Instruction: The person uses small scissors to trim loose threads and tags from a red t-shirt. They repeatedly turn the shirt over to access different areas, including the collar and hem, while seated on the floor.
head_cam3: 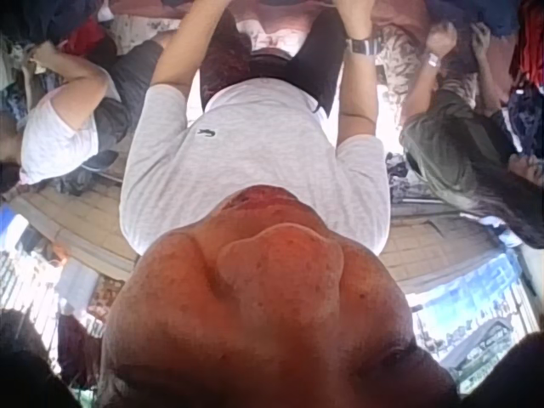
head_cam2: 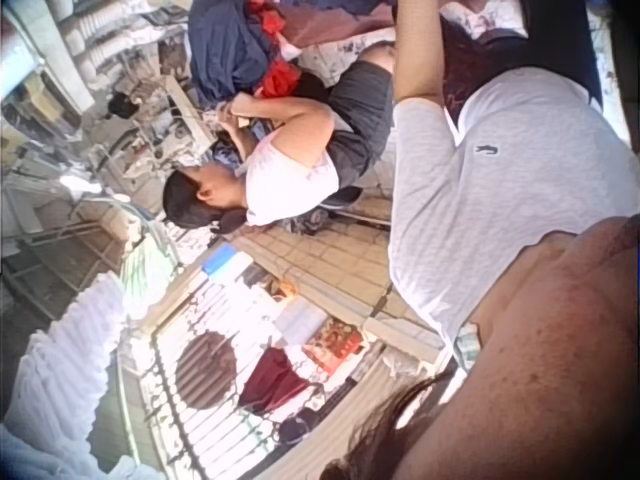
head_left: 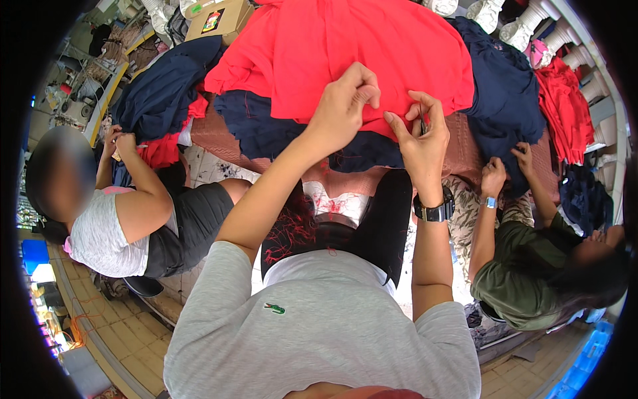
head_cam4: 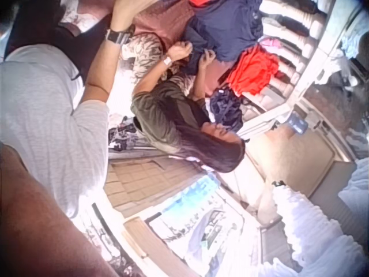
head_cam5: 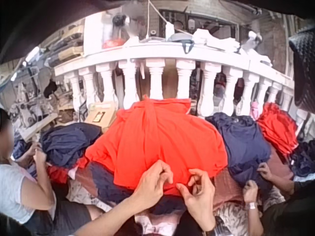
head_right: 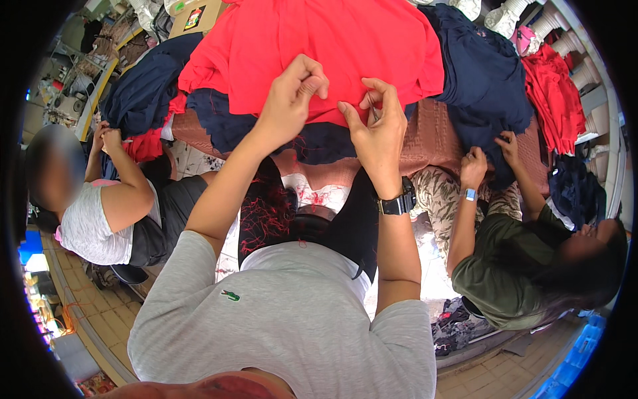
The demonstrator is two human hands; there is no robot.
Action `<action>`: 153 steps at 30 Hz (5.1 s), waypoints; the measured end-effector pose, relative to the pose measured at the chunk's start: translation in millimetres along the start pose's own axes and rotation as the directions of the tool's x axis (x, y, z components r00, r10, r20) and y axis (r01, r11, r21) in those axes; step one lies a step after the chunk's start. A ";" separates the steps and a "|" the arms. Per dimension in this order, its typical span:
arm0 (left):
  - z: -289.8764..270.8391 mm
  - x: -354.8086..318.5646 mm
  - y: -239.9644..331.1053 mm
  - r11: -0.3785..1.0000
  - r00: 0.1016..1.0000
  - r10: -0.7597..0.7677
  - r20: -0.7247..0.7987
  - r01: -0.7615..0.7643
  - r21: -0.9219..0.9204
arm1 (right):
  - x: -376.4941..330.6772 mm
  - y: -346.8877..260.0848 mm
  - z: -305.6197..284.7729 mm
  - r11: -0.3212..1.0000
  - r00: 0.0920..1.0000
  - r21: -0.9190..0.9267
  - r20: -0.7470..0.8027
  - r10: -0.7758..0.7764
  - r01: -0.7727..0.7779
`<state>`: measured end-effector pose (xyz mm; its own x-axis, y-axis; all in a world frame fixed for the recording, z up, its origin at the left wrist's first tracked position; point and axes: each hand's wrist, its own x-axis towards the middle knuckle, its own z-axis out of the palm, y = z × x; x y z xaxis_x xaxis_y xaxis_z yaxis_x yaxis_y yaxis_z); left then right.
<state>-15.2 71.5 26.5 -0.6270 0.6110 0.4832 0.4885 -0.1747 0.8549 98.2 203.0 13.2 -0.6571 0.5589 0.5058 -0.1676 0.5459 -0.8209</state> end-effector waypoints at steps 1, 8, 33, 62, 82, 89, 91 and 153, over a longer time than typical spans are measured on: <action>-3.6 0.6 1.0 0.992 1.000 -0.020 -0.002 0.019 -0.124 | 0.0 -1.4 -0.9 1.000 1.000 -0.005 0.007 0.010 -0.010; -27.6 -10.7 15.3 0.761 0.981 0.196 -0.016 -0.142 0.633 | 1.3 -36.1 -15.4 0.995 0.994 -0.085 0.099 -0.043 0.051; -26.3 -6.7 19.6 0.950 0.999 0.040 0.024 -0.045 0.310 | 43.3 -26.3 -9.3 0.839 0.865 -0.234 0.241 -0.440 0.491; 37.2 -35.2 -11.4 0.766 0.920 0.273 -0.282 -0.031 0.642 | 23.0 -6.6 -11.8 0.965 0.983 -0.204 0.117 -0.142 0.164; 4.6 -30.6 20.3 0.952 0.961 -0.170 -0.219 0.217 0.215 | 39.0 -34.7 -26.7 0.829 0.803 -0.234 0.476 -0.358 0.508; 4.7 -38.3 19.2 0.877 0.989 -0.121 -0.079 0.144 0.459 | 44.8 -40.6 -30.5 0.879 0.827 -0.227 0.495 -0.266 0.419; 4.7 -38.6 16.4 0.906 0.986 -0.062 -0.153 0.120 0.405 | 47.5 -38.2 -31.1 0.886 0.819 -0.206 0.509 -0.266 0.416; -72.3 -17.5 45.5 0.886 0.939 0.280 -0.200 -0.172 0.430 | 39.9 -23.8 -14.4 0.748 0.911 -0.565 0.016 -0.412 0.348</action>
<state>-25.9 -2.9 70.6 -0.5734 0.3704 0.7307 0.8021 0.0720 0.5929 86.5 221.3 56.8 -0.5415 0.2742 0.7947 0.0611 0.9556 -0.2881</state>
